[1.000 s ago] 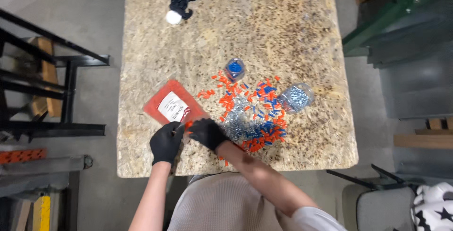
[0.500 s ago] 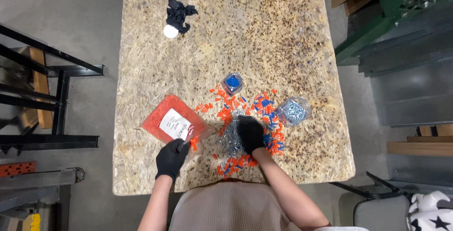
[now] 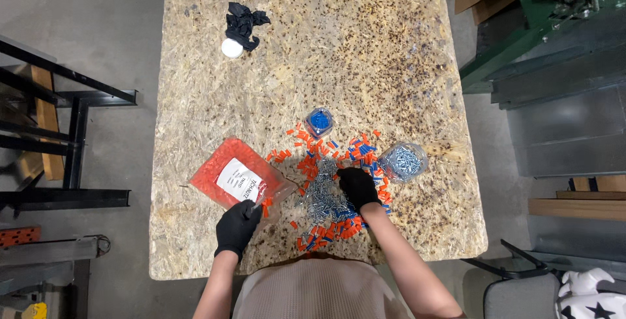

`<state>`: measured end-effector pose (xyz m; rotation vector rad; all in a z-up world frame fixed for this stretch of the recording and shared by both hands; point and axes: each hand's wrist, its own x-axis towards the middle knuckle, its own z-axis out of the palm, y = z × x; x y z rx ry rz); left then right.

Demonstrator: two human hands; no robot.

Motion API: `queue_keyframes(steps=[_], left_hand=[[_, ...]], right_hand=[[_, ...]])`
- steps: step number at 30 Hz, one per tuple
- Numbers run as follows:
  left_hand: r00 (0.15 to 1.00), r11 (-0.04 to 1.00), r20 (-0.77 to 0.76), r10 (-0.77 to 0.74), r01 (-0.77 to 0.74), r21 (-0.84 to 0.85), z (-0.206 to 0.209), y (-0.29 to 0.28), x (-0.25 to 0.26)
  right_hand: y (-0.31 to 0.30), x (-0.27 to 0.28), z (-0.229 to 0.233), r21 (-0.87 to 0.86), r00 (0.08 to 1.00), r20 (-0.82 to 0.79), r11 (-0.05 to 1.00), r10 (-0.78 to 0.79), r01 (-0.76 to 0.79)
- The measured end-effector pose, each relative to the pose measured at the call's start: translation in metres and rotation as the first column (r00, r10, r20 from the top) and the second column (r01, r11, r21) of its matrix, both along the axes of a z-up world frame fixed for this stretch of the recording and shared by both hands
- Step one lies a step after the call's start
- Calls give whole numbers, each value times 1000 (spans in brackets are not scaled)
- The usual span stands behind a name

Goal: The person sorts various small hardware items, including orange plastic anchors and metal screws, by hand into separate piles on a stone countertop.

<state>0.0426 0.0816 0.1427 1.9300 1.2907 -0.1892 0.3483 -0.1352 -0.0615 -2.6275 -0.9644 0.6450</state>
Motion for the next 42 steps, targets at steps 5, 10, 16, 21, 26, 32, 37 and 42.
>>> queue_keyframes(steps=[5, 10, 16, 21, 26, 32, 37, 42], left_hand=[[999, 999, -19, -32, 33, 18, -3, 1, -2], [1000, 1000, -4, -10, 10, 7, 1, -5, -7], [998, 997, 16, -56, 56, 45, -6, -7, -10], [997, 996, 47, -57, 54, 69, 2, -6, -12], [998, 998, 43, -48, 46, 38, 4, -11, -14], [993, 993, -33, -115, 115, -13, -40, -12, -14], [989, 990, -50, -138, 137, -20, -65, -9, -17], [988, 992, -83, -127, 127, -9, -72, -9, -16]], right_hand=[[-2, 0, 17, -21, 999, -54, 1000, 8, -9], [57, 7, 93, 375, 987, 156, 927, -44, -18], [133, 57, 129, 649, 990, 138, 756, -6, -86], [127, 51, 139, 621, 997, 53, 781, 52, -73], [38, 30, 146, 760, 980, -15, 634, -199, 140], [-55, 20, 99, 299, 987, -10, 941, -163, 158], [-60, 22, 78, 201, 999, 14, 979, -45, 41], [-16, 13, 82, 139, 995, -96, 990, 19, -5]])
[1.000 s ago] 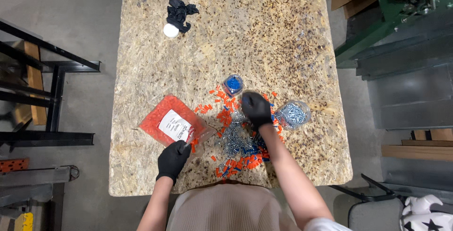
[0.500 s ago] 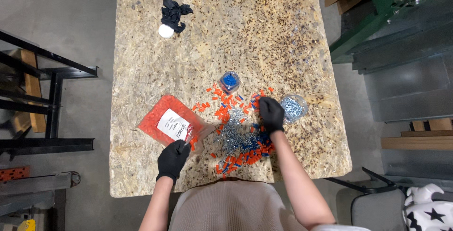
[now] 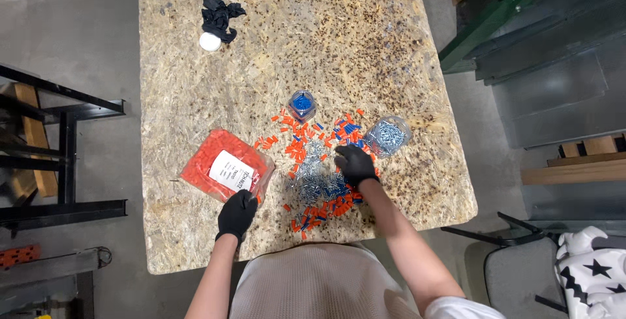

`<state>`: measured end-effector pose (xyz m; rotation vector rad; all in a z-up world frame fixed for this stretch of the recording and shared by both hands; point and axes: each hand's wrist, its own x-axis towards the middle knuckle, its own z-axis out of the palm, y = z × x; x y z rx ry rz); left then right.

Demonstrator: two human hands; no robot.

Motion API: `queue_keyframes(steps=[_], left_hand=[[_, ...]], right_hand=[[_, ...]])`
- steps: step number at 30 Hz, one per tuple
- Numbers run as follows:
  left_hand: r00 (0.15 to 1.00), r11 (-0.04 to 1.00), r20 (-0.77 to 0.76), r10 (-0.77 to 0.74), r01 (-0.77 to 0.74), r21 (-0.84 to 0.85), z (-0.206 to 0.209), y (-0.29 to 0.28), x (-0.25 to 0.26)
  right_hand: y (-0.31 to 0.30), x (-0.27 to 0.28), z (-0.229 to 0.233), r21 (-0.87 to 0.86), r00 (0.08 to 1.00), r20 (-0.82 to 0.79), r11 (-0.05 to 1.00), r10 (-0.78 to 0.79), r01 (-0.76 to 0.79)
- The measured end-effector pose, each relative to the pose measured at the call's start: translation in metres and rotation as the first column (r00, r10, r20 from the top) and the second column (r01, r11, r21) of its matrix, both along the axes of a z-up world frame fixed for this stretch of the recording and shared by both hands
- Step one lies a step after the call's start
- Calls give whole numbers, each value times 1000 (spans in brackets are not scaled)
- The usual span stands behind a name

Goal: The person sorts various small hardware items, including orange plastic anchors and metal screws, by hand into separate piles on a stone countertop.

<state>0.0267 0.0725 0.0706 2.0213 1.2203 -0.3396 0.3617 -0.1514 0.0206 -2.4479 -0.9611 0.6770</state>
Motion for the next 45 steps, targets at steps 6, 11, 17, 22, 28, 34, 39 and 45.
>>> queue_keyframes(steps=[6, 11, 17, 22, 28, 34, 39, 45], left_hand=[[998, 998, 23, 64, -63, -17, 9, -3, 0], [997, 997, 24, 79, -78, -27, 3, -5, -3], [996, 997, 45, 76, -75, -27, -9, -3, -7], [995, 996, 49, 82, -80, -28, -13, -2, -6], [997, 998, 54, 61, -60, -13, -23, -1, -8], [996, 998, 71, 62, -62, -4, -31, -1, -9], [997, 998, 49, 63, -63, -6, -24, -4, -10], [964, 985, 211, 163, -173, 30, 52, -3, -9]], right_hand=[[30, 8, -72, -145, 987, 128, 986, 101, -83], [27, 2, -56, -54, 998, 52, 998, 29, -26], [-2, 11, 82, 416, 898, 28, 822, -439, 389], [-46, 78, 88, 495, 812, 372, 836, -450, 237], [-57, 88, 76, 473, 833, 422, 871, -357, 134], [0, 4, 10, 452, 931, 356, 887, -80, -96], [38, -36, -68, -7, 980, 120, 987, 160, -161], [64, -67, -77, 247, 582, 811, 865, 61, -436]])
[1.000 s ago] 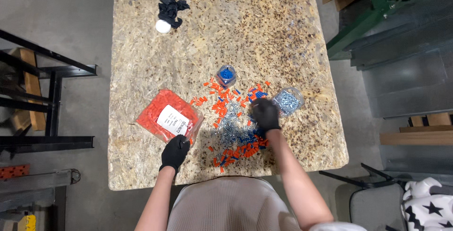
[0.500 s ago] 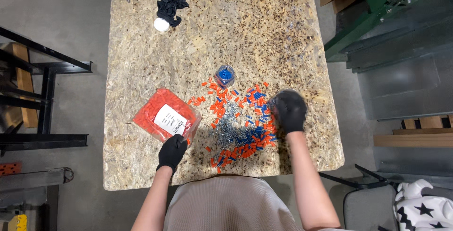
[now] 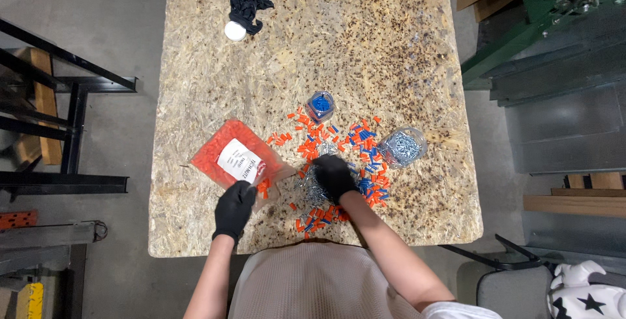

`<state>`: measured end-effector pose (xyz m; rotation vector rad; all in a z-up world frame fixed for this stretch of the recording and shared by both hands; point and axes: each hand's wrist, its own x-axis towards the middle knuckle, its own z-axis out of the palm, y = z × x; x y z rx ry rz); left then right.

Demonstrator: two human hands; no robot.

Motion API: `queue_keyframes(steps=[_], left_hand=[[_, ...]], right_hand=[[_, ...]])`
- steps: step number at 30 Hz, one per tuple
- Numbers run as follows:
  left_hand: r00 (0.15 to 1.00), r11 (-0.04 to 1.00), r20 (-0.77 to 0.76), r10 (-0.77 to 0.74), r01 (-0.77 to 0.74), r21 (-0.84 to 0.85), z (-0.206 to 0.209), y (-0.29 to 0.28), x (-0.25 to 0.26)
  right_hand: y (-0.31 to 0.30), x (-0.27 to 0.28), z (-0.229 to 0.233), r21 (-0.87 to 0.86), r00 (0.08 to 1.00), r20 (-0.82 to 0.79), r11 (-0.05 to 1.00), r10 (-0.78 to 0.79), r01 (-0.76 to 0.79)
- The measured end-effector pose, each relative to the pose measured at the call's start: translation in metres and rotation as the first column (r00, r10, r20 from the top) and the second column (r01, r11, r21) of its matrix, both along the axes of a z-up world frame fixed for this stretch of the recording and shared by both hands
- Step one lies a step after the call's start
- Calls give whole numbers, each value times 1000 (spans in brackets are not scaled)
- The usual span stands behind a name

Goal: The person sorts various small hardware items, including orange plastic anchors and metal screws, by hand into separate piles on a stone countertop.

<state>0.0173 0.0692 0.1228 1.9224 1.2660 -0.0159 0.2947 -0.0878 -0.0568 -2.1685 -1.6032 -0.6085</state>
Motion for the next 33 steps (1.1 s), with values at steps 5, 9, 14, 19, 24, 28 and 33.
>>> queue_keyframes(steps=[5, 9, 14, 19, 24, 28, 33], left_hand=[[996, 996, 86, 37, -43, 76, 20, 5, 6], [989, 998, 136, 51, -56, 28, 31, 5, 9], [990, 998, 129, 58, -62, 30, 23, -3, 6], [991, 998, 130, 45, -51, 46, 22, -3, 9], [987, 994, 152, 59, -73, 87, 23, 2, 4], [984, 993, 161, 72, -85, 78, 28, 2, 5], [979, 993, 183, 86, -98, 60, 23, 0, 2]], right_hand=[[42, -45, 18, -585, 517, -722, 805, -459, -103], [39, -47, -36, -539, 991, -132, 840, -22, -53], [38, -52, 6, -398, 974, -217, 917, -67, -26], [39, -55, 2, -452, 991, -123, 886, 53, -104], [32, -50, -55, -590, 902, -417, 788, -111, -175], [31, -41, 33, -580, 520, -726, 807, -450, -112], [32, -24, -31, -123, 834, -543, 992, -91, 28]])
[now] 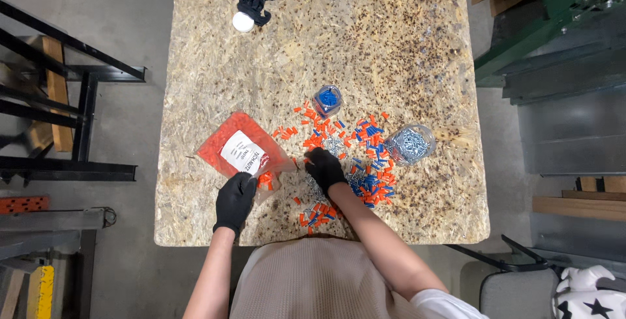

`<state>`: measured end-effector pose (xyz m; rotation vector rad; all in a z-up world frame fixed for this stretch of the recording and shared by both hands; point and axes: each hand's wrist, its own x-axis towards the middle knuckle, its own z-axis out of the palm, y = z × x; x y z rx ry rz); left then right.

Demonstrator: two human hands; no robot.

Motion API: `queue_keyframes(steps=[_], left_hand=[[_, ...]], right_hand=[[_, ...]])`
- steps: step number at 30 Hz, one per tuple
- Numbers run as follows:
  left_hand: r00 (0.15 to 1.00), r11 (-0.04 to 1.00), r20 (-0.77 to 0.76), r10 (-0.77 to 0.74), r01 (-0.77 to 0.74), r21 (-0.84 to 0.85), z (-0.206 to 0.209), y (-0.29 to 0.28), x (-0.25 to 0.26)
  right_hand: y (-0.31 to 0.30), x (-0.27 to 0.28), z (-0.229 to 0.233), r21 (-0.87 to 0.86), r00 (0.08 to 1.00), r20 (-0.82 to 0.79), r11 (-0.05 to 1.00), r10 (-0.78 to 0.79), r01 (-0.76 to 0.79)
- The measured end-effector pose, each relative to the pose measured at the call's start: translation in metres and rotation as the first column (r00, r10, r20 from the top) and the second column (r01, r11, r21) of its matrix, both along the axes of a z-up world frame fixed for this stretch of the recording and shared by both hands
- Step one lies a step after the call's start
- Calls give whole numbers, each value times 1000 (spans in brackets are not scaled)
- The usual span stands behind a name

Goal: The person sorts various small hardware items, including orange plastic anchors and metal screws, by hand into separate piles on a stone countertop.

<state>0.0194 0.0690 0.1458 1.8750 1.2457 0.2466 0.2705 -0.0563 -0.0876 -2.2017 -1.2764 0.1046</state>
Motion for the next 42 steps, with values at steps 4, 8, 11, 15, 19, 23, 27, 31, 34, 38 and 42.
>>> queue_keyframes(steps=[4, 8, 11, 15, 19, 23, 27, 31, 34, 38, 42], left_hand=[[1000, 1000, -7, -10, 10, 5, 1, 1, 0], [1000, 1000, -18, -24, 24, 9, 7, 2, 3], [999, 1000, -32, -28, 28, 1, -12, 5, -3], [998, 999, -47, -44, 45, 13, 6, 1, -1], [1000, 1000, -17, -23, 23, 0, 5, -2, 0], [1000, 1000, 21, -20, 19, 7, -2, 2, -3], [998, 998, -27, -50, 51, 21, -6, 6, -8], [992, 994, -86, -96, 91, -63, -18, 4, -10], [976, 980, -136, -172, 155, -127, -53, 3, -15], [969, 972, -189, -157, 118, -203, -84, 7, -22], [973, 969, -180, -147, 105, -224, -78, 12, -17]], right_hand=[[11, -3, -42, -190, 820, 520, 968, 241, -165], [25, -14, 22, -341, 905, 362, 935, 225, -97], [16, -20, 65, -306, 878, 436, 950, 200, -64], [20, -55, 71, -174, 886, 375, 960, 272, -221], [39, -107, 142, 68, 953, -169, 968, 250, -242], [43, -107, 130, 61, 857, 418, 932, 301, -357], [13, -77, 105, 224, 791, 552, 867, 263, -445], [-49, 16, 185, 38, 900, -431, 998, 67, -56], [-81, 76, 74, 21, 978, -155, 989, -140, 145], [-103, 101, 1, -44, 940, 317, 988, -127, 149], [-102, 104, -19, -164, 982, 103, 971, -159, 175]])
